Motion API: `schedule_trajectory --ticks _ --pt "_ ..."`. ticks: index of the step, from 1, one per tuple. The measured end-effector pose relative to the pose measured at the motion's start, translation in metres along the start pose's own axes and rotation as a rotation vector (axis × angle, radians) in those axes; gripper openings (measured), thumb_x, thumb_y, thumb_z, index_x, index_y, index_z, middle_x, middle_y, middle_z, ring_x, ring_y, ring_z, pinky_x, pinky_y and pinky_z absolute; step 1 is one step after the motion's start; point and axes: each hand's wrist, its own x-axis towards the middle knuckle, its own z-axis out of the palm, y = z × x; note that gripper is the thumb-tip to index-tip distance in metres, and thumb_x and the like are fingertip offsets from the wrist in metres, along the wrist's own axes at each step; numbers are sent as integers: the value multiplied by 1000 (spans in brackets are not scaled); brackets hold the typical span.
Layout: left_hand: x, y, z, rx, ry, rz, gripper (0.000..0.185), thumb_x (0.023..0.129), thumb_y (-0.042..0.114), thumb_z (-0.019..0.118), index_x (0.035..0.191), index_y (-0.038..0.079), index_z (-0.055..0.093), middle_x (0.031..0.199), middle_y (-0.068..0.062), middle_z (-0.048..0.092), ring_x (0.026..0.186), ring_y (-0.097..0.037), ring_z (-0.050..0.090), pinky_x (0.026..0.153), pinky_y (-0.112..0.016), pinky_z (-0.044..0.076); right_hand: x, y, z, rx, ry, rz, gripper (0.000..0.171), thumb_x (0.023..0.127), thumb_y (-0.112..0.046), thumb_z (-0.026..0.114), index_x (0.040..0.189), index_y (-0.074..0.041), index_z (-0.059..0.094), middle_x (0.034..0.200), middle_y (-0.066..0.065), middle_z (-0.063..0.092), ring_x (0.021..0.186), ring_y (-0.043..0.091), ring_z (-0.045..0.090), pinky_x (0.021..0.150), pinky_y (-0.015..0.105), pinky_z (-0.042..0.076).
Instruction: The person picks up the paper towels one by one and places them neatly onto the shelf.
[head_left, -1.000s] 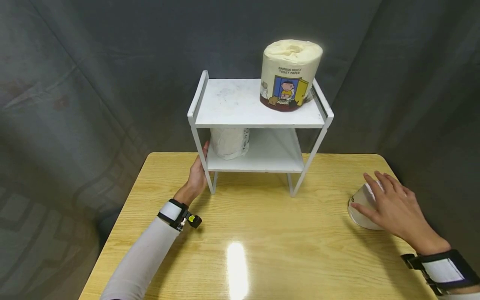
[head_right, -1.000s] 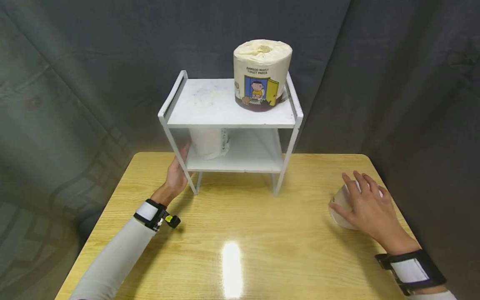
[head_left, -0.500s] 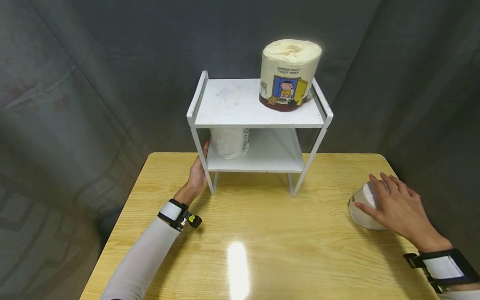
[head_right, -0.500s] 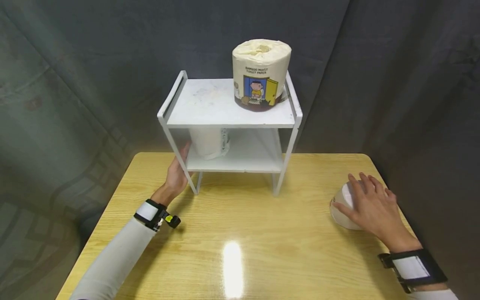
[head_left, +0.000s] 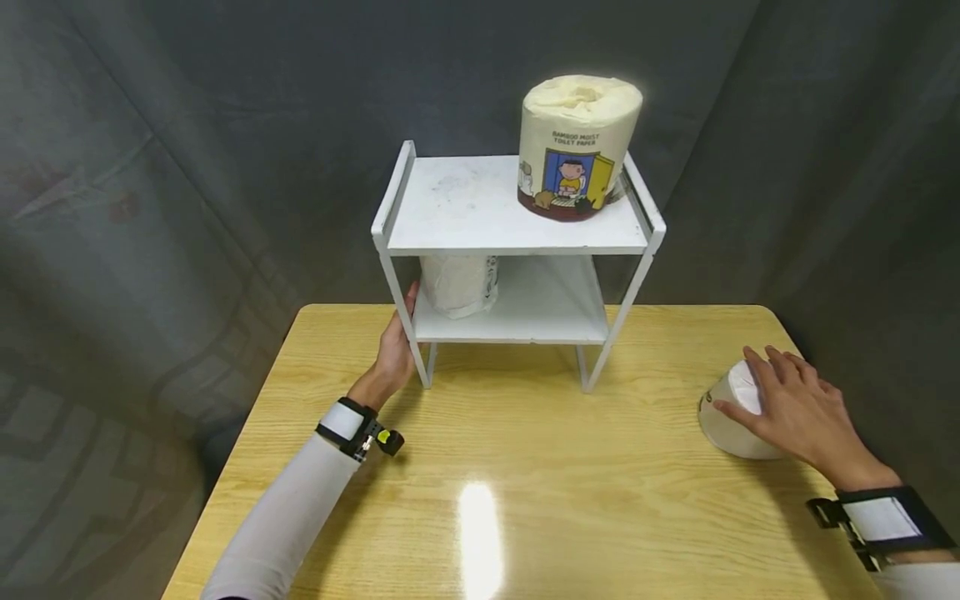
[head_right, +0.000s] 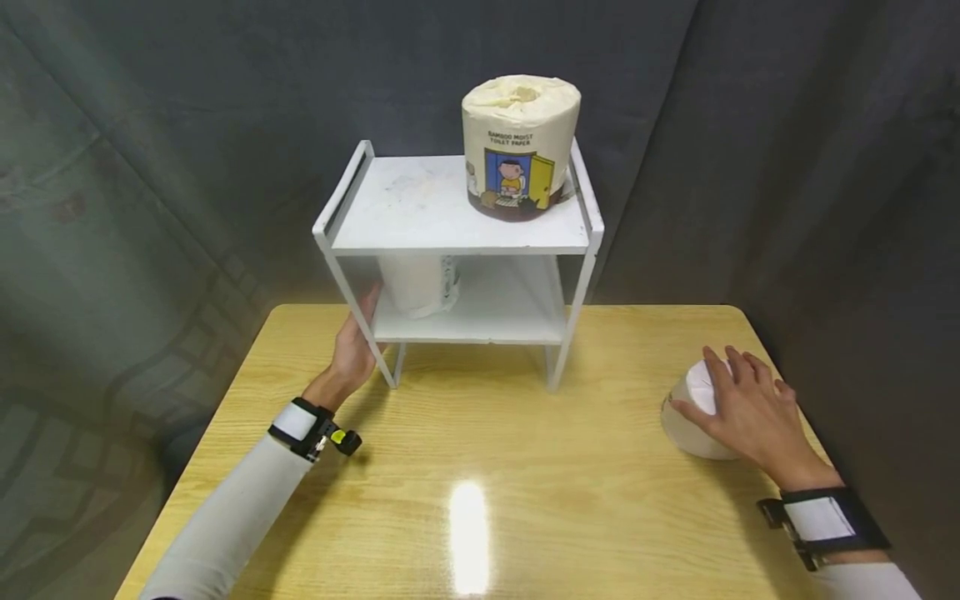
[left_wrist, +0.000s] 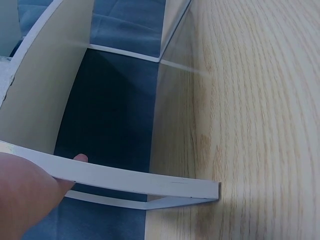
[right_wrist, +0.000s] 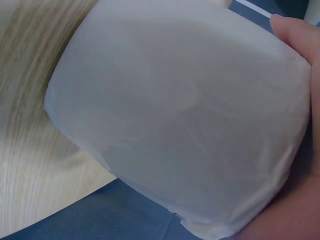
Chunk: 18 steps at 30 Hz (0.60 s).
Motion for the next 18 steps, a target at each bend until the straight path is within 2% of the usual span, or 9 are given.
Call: schedule_trajectory --ticks 10,18 --pt "1 -2 -1 7 1 0 69 114 43 16 171 11 -7 179 -6 -5 165 -24 -2 132 -45 3 2 2 4 26 -35 16 100 90 -62 74 153 7 40 148 45 37 131 68 34 82 91 36" --pt "1 -3 -2 24 -8 5 69 114 43 16 170 10 -7 179 -5 -6 165 -23 -5 132 -44 1 1 1 7 53 -59 45 100 89 -62 73 155 5 38 153 45 32 134 73 30 87 96 29"
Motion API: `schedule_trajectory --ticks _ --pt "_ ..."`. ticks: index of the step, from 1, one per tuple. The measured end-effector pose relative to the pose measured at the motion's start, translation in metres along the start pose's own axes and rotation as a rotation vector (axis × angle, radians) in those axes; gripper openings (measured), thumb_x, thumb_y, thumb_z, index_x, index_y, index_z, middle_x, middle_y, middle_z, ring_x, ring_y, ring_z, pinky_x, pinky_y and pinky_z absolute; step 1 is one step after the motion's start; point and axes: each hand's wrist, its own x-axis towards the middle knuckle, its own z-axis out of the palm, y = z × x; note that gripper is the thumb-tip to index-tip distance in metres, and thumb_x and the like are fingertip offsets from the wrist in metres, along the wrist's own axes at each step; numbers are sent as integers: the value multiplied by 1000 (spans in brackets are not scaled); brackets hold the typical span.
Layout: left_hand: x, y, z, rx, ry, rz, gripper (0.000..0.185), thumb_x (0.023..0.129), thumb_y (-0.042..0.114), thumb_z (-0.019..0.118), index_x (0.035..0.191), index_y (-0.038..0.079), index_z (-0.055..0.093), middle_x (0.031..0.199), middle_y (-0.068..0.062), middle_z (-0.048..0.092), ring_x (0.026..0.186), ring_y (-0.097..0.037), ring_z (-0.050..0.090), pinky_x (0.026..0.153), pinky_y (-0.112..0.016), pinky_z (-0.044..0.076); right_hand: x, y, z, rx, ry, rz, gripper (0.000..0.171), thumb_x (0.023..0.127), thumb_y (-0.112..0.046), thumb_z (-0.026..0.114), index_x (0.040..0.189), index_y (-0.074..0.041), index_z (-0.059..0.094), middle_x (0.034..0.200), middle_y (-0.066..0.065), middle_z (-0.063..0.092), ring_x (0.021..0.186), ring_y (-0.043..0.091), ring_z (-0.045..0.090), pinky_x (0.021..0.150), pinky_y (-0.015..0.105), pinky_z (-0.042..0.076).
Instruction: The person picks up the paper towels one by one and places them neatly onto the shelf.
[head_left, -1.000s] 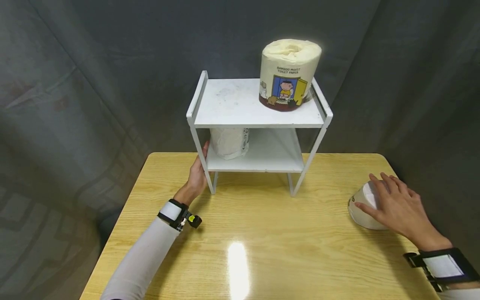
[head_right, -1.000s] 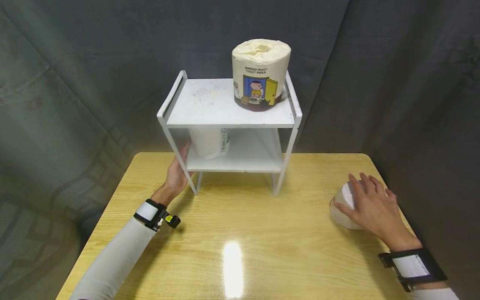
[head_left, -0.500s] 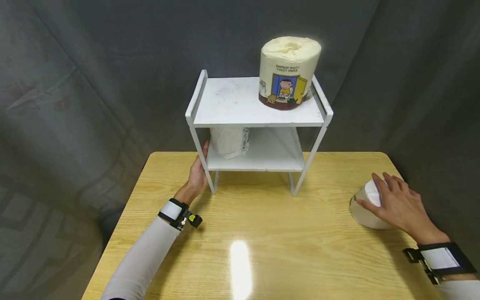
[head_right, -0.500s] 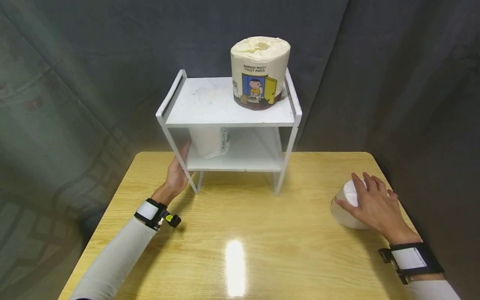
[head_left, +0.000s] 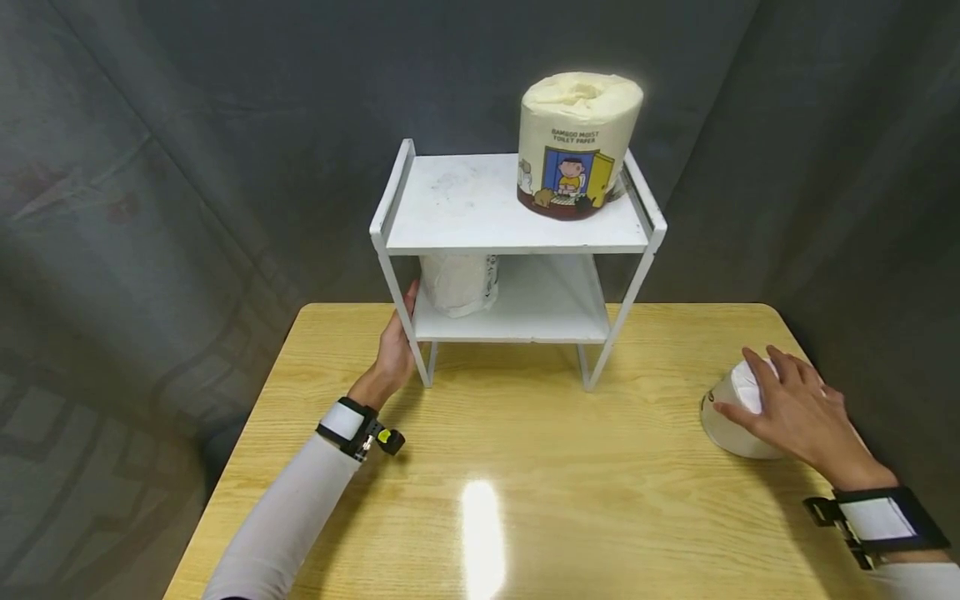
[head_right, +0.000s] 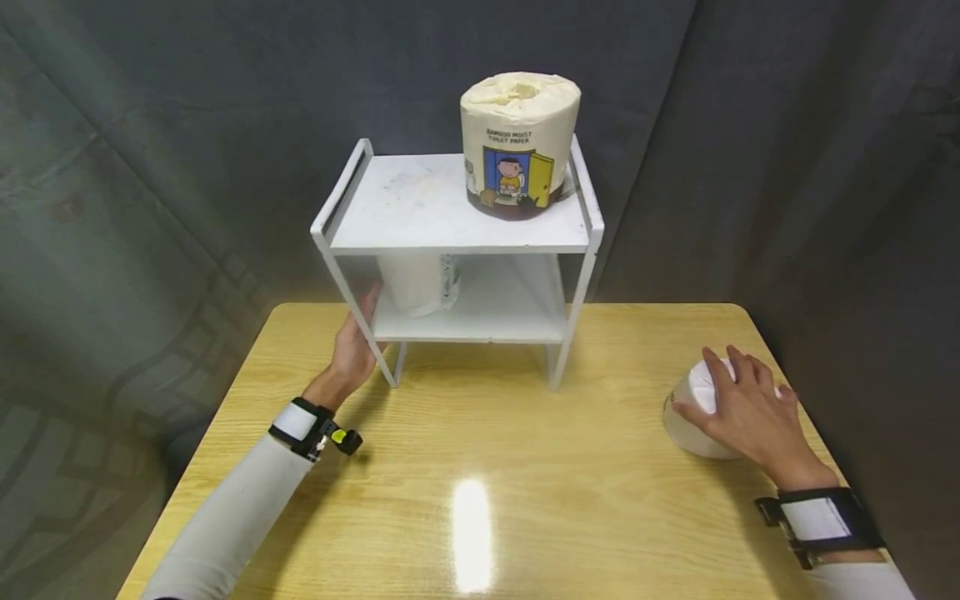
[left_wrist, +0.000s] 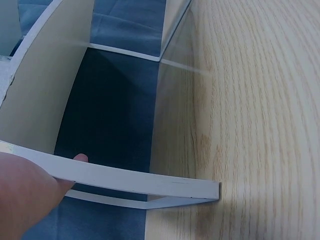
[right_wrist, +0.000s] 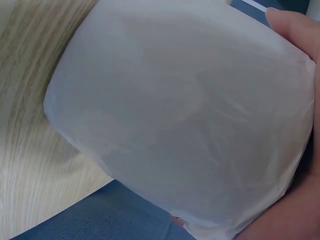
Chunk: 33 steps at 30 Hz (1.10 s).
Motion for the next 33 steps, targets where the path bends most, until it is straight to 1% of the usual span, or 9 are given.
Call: schedule_trajectory --ticks 3,7,10,13,19,24,29,33 --pt "0 0 0 -1 4 1 69 115 43 16 170 9 -7 179 -5 -6 165 -23 -5 132 -44 1 0 -1 -1 15 -28 15 101 89 -63 74 155 5 36 154 45 29 135 72 27 85 97 26" --pt "0 -1 1 -9 7 8 68 115 42 16 170 8 -7 179 -6 -7 164 -24 -5 132 -44 0 -1 -1 -1 25 -43 22 100 89 -62 75 154 4 37 153 44 30 133 71 28 79 96 29" --pt "0 -1 1 -16 9 18 69 115 41 16 170 7 -8 179 -7 -7 164 -24 -6 132 -43 0 -1 -1 -1 19 -34 19 98 89 -60 76 153 4 38 152 43 32 131 71 29 76 93 31" --pt "0 -1 1 -26 10 25 70 115 41 17 170 6 -7 179 -7 -7 164 -24 -6 132 -43 0 -1 -2 -2 11 -28 18 97 88 -58 78 152 3 38 151 42 33 130 71 30 76 92 32" --pt "0 0 0 -30 11 18 68 115 41 17 170 7 -6 179 -6 -6 164 -23 -5 132 -42 1 -2 -2 -3 1 -26 1 98 83 -52 85 151 1 38 148 42 34 127 73 31 73 91 35" --pt "0 -1 1 -40 9 16 68 115 41 17 170 7 -7 179 -7 -7 164 -24 -5 132 -42 2 -4 -3 -2 -9 -25 0 98 81 -47 87 151 1 37 146 41 34 125 72 32 71 90 36" --pt "0 -1 1 -58 6 14 67 115 38 16 170 7 -8 179 -7 -7 164 -24 -4 132 -41 2 -8 -6 1 -7 9 -19 96 80 -43 88 149 3 40 143 42 36 121 69 35 65 86 37" --pt "-1 0 1 -44 2 12 67 115 39 15 170 8 -8 179 -7 -7 165 -24 -4 132 -43 2 -10 -10 2 -9 29 -30 95 77 -40 89 148 3 41 142 41 37 119 68 36 67 87 36"
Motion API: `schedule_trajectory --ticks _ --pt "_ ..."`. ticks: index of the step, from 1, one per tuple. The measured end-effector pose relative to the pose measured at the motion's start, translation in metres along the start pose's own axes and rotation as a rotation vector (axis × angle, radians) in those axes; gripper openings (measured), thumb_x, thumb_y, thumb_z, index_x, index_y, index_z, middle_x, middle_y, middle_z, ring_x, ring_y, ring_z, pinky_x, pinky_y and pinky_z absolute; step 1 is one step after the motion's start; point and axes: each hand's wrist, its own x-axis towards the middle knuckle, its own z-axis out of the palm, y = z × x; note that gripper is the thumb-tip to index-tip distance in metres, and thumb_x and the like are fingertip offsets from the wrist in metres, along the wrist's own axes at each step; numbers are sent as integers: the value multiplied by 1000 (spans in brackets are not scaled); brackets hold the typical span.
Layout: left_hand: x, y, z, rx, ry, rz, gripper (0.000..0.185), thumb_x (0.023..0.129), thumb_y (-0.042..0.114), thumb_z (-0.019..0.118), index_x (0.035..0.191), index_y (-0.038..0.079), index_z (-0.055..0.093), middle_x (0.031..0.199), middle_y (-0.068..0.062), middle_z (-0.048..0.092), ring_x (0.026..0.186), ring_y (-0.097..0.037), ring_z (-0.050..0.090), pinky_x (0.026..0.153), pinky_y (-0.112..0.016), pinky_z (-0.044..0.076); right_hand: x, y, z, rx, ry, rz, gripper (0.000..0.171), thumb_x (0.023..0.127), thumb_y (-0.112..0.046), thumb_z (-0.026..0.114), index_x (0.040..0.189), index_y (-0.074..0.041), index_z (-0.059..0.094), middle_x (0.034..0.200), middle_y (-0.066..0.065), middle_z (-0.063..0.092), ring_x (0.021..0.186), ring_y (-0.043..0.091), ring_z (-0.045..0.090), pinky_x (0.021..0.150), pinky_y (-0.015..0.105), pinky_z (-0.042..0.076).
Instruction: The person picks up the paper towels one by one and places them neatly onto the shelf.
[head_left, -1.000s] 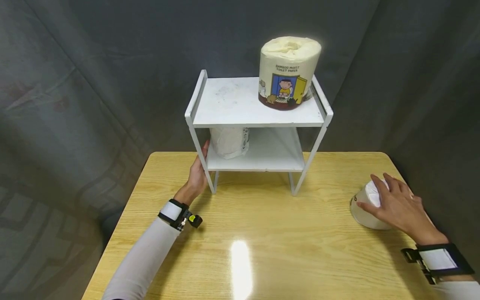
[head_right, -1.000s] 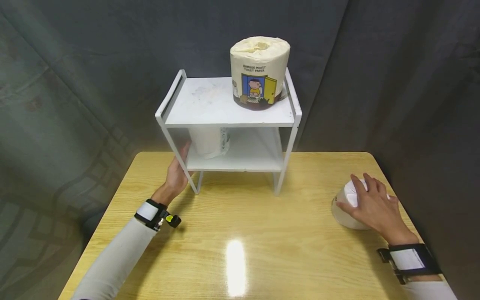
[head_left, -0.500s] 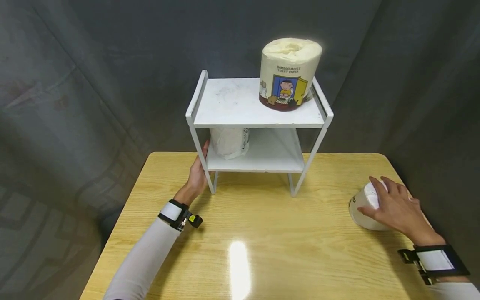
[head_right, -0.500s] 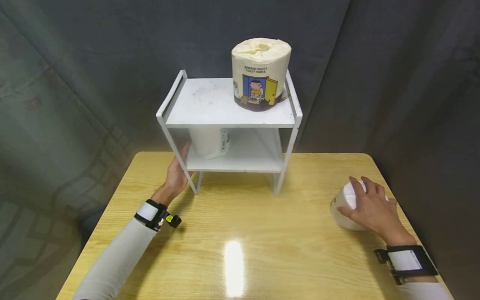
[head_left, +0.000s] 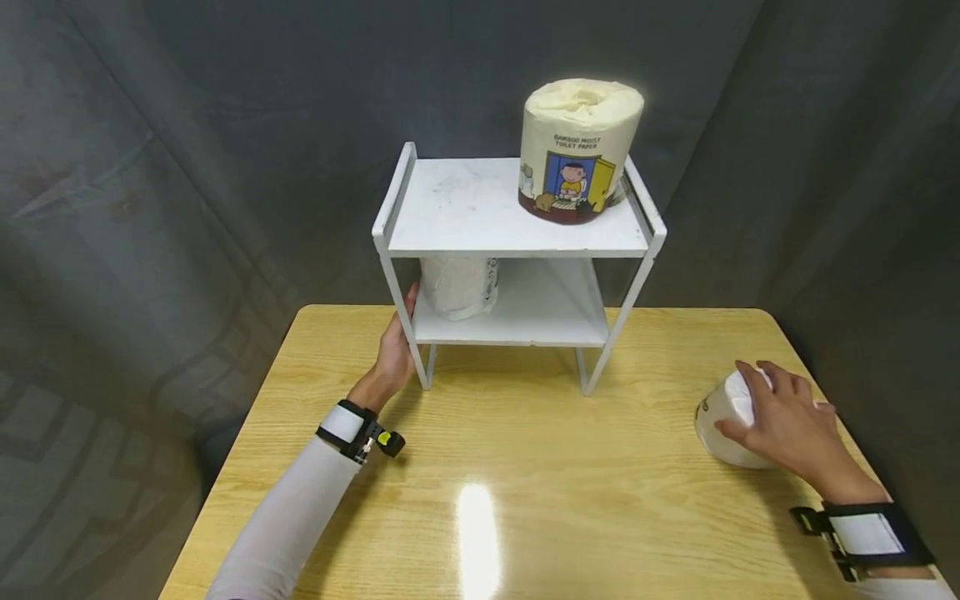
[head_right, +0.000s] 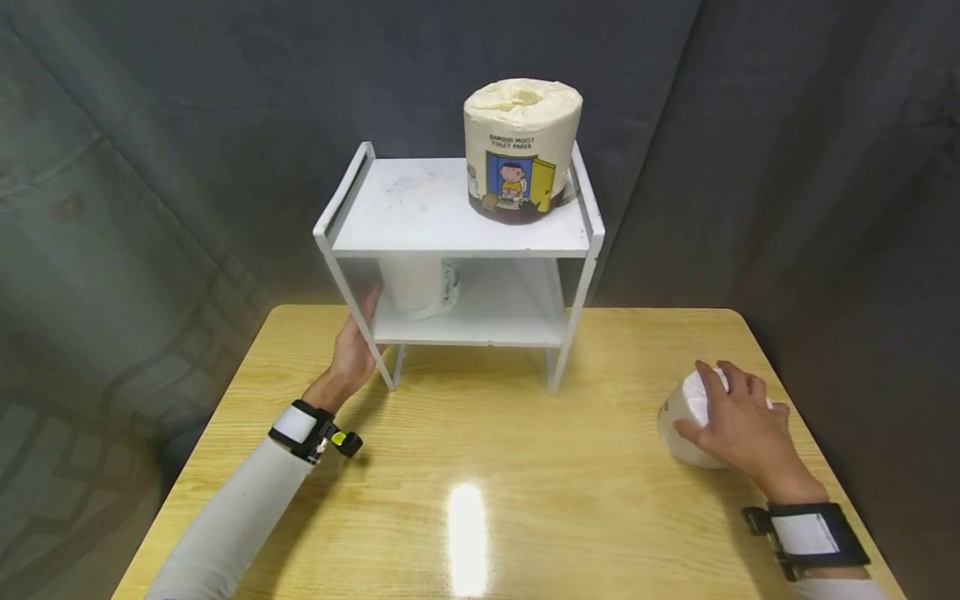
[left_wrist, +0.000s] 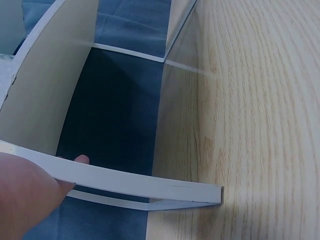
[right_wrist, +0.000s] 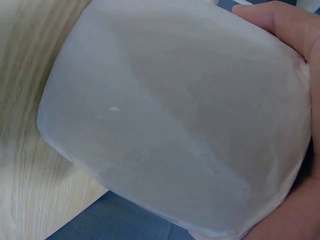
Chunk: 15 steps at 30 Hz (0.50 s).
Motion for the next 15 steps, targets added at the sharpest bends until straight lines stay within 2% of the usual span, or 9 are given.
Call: schedule_trajectory --ticks 6,15 --pt "0 -1 -1 31 -11 12 69 115 43 16 170 10 -7 179 -6 -5 165 -25 -2 132 -46 3 -3 -7 -1 -2 0 3 96 77 -39 89 148 4 41 143 41 36 121 67 36 72 86 37" --pt "1 -2 -2 25 -23 15 70 115 44 16 170 9 -9 179 -5 -6 165 -25 -3 132 -45 1 -4 -14 -1 8 -61 49 106 74 -41 91 151 5 36 148 44 29 124 69 31 77 89 36"
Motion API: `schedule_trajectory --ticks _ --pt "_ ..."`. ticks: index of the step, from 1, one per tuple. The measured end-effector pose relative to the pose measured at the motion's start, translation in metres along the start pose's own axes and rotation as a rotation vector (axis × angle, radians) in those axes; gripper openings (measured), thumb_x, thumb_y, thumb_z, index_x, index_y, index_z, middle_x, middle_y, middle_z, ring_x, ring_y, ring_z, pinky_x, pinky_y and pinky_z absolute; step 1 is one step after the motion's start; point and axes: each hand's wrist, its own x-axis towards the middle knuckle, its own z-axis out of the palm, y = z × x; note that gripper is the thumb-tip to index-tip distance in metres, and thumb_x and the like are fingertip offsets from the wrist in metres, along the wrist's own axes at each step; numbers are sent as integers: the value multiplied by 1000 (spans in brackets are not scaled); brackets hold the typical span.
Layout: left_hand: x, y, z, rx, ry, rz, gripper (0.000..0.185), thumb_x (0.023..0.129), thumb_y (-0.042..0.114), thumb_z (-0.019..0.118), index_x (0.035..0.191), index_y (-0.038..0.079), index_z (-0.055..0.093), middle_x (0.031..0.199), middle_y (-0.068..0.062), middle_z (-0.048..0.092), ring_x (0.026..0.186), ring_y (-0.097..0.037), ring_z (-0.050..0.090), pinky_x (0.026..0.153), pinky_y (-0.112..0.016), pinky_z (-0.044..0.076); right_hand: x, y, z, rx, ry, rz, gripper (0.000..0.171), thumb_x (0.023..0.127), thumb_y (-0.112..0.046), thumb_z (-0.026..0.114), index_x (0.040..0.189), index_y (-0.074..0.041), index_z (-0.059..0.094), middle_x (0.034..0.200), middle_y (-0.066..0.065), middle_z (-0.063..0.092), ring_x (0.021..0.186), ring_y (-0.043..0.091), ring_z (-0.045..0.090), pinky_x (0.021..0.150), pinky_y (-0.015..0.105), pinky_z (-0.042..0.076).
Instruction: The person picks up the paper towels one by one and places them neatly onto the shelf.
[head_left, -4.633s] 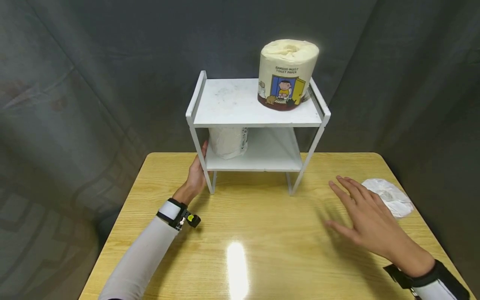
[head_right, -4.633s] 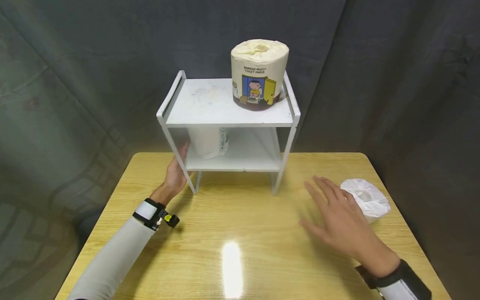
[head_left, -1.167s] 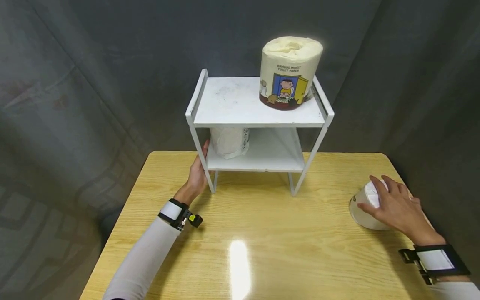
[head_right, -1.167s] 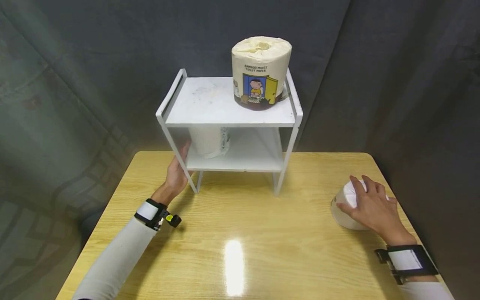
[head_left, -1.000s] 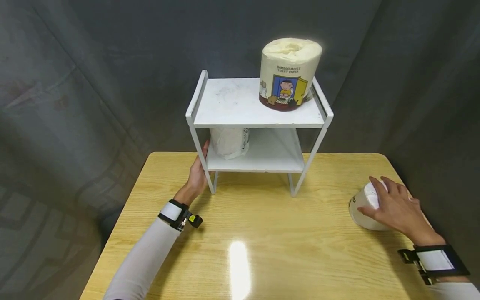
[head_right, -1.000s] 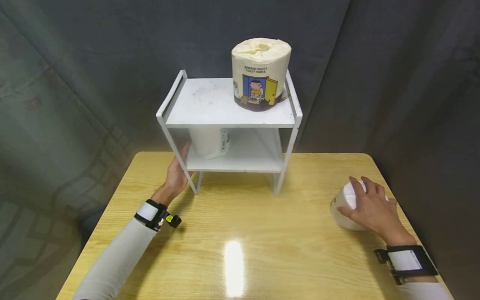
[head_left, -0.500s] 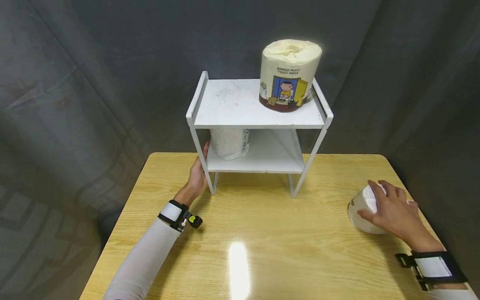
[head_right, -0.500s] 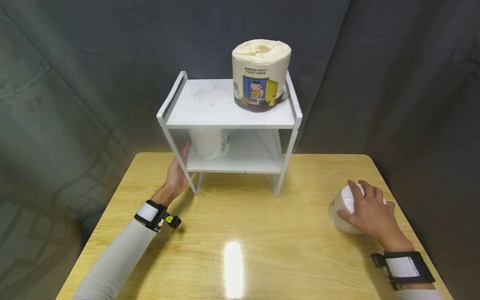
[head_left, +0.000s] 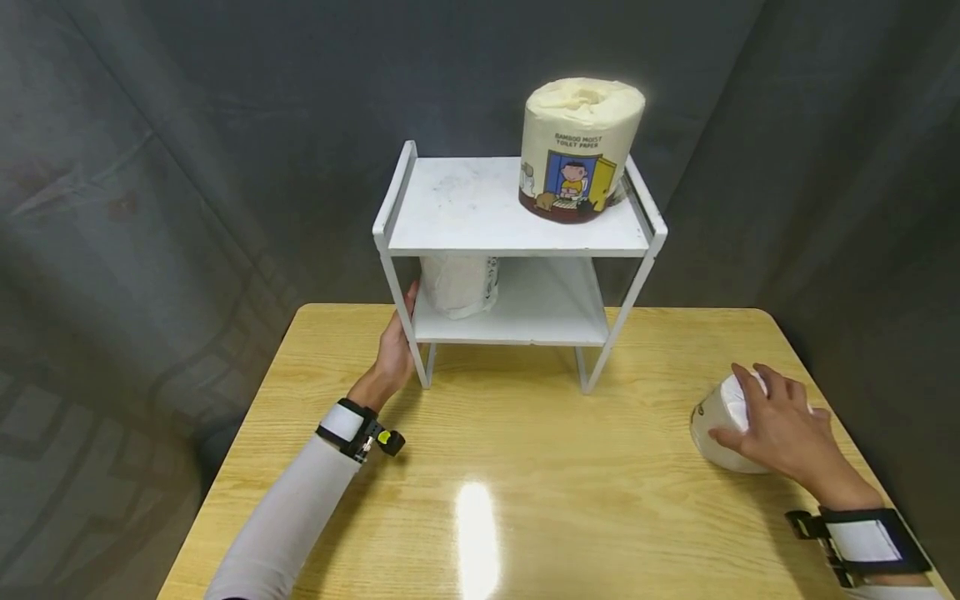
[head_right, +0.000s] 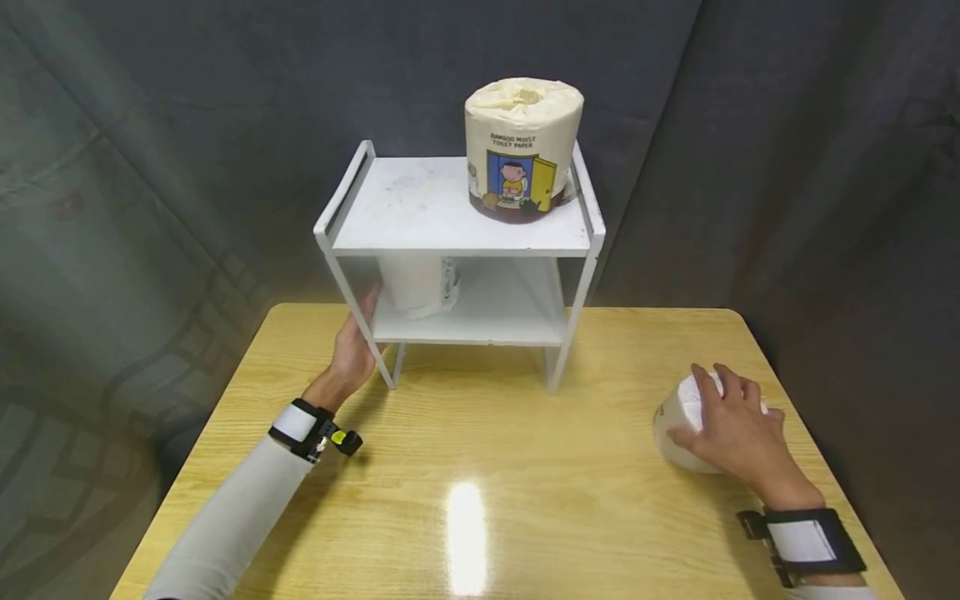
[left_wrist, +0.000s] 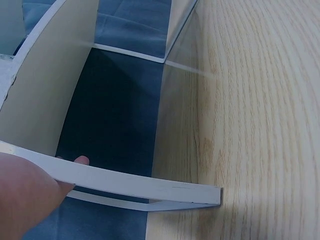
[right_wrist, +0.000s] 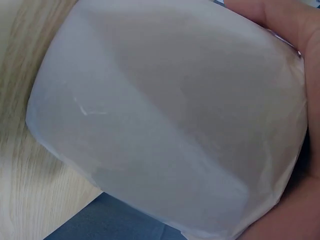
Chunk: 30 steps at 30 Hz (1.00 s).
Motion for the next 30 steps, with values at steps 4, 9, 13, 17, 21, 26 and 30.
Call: schedule_trajectory --ticks 4,9,13,17,21,26,30 --pt "-1 -1 0 -12 0 1 68 115 41 15 170 9 -8 179 -5 -5 165 -25 -3 132 -45 1 -1 -2 1 -9 -14 17 108 72 -41 92 151 4 35 149 44 27 125 69 30 79 89 36" --pt "-2 -1 -1 -4 6 4 69 115 42 15 170 8 -8 179 -5 -5 165 -25 -3 132 -45 1 -2 -2 2 -9 -7 22 106 72 -39 93 150 4 35 148 44 28 125 69 30 78 89 36" --pt "-2 -1 -1 11 13 -1 71 114 44 17 170 8 -8 179 -5 -5 165 -24 -4 132 -47 0 -2 -3 3 -5 3 26 106 72 -38 92 151 5 35 148 44 28 125 68 30 78 89 36" --pt "-2 0 0 9 23 -5 71 114 45 18 170 8 -7 179 -5 -5 165 -25 -3 132 -47 1 -3 -4 3 3 2 42 108 73 -38 93 152 5 34 150 44 26 127 69 28 79 88 35" --pt "-2 0 0 15 28 -3 69 114 42 16 170 8 -8 179 -6 -5 165 -25 -3 132 -47 1 -3 -6 3 5 8 49 108 74 -38 93 153 6 34 150 44 27 127 69 28 78 88 35" --pt "-2 -1 0 22 11 8 70 114 44 16 170 9 -8 179 -6 -6 165 -25 -5 132 -48 -1 -4 -6 3 -2 22 53 107 74 -38 92 153 6 35 150 44 27 127 70 29 78 90 35" --pt "-1 -2 0 22 3 13 71 114 44 16 170 8 -8 179 -6 -6 164 -24 -6 132 -47 -2 -4 -5 3 -1 25 51 107 74 -38 92 152 6 35 150 44 27 126 70 30 77 90 35"
